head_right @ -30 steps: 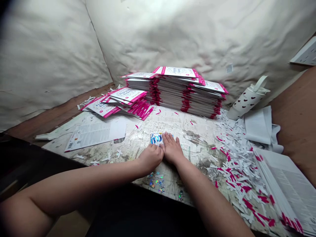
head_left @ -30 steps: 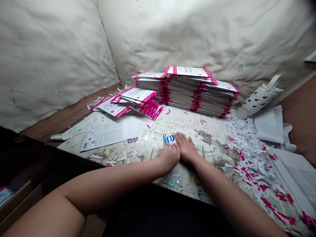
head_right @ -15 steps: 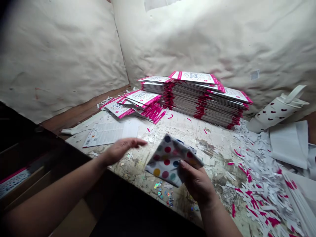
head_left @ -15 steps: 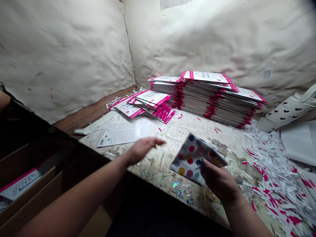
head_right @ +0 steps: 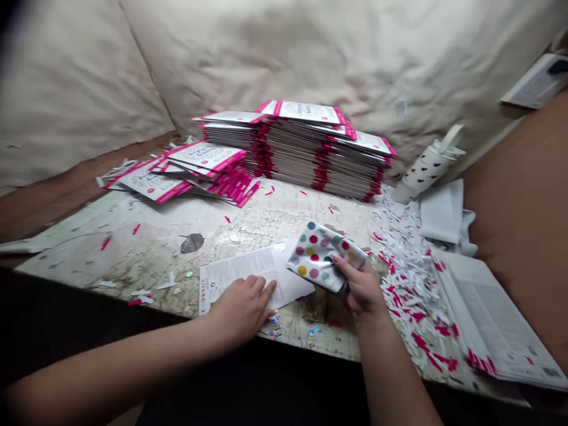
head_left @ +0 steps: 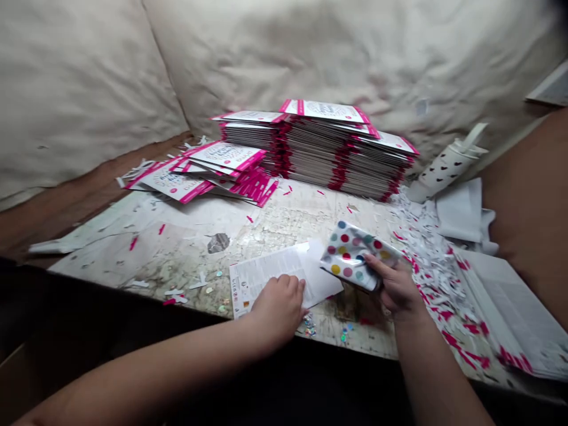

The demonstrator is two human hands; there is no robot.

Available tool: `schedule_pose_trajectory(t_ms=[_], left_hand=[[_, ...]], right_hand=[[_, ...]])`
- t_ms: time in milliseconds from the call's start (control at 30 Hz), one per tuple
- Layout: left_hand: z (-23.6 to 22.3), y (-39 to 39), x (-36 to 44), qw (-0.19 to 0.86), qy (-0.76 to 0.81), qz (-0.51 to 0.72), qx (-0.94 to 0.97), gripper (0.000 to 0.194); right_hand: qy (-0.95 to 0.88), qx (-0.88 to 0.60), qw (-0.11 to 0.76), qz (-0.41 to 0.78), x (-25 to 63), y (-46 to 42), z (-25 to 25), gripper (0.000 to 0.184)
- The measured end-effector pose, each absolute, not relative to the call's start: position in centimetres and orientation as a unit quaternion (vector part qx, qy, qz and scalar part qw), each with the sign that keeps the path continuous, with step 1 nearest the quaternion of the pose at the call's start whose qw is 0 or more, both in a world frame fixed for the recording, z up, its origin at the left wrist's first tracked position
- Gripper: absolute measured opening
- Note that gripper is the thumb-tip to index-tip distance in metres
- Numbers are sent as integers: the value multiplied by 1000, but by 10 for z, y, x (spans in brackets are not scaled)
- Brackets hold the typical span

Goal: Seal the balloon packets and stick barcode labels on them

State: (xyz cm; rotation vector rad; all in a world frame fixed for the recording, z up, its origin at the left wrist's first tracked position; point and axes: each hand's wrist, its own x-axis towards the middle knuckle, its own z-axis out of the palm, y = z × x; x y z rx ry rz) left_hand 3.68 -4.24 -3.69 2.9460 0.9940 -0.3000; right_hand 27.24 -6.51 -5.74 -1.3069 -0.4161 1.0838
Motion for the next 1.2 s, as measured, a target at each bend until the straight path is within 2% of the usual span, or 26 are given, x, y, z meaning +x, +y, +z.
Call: schedule_pose_trajectory(t_ms=[133, 300, 400, 567, 733, 833, 967, 1200], left_hand=[[-28, 10, 62, 21, 206, -41, 977, 24], [-51, 44, 76, 29, 119, 36, 992, 17], [-56, 45, 77, 44, 91, 73, 992, 20], [-43, 40, 71, 44, 65, 123, 989, 15], [-40, 32, 72, 34, 30, 125, 991, 12], [-42, 32, 73, 30, 34, 122, 991, 12], [-44, 35, 73, 29, 36, 115, 992, 12], [-49, 36, 73, 47, 35, 124, 991, 10]], right_hand=[[-215, -644, 600, 422, 295, -62, -79, 40], [-220, -652, 596, 414, 293, -62, -87, 39], [-253, -658, 573, 418, 285, -64, -81, 35], [-369, -654, 454, 480, 288, -64, -53, 26], [-432, -610, 349, 564, 297, -46, -31, 30], [-387, -607, 371, 587, 291, -34, -34, 30], [-285, -632, 429, 579, 276, -26, -48, 40], [-323, -640, 458, 525, 266, -27, -44, 37]])
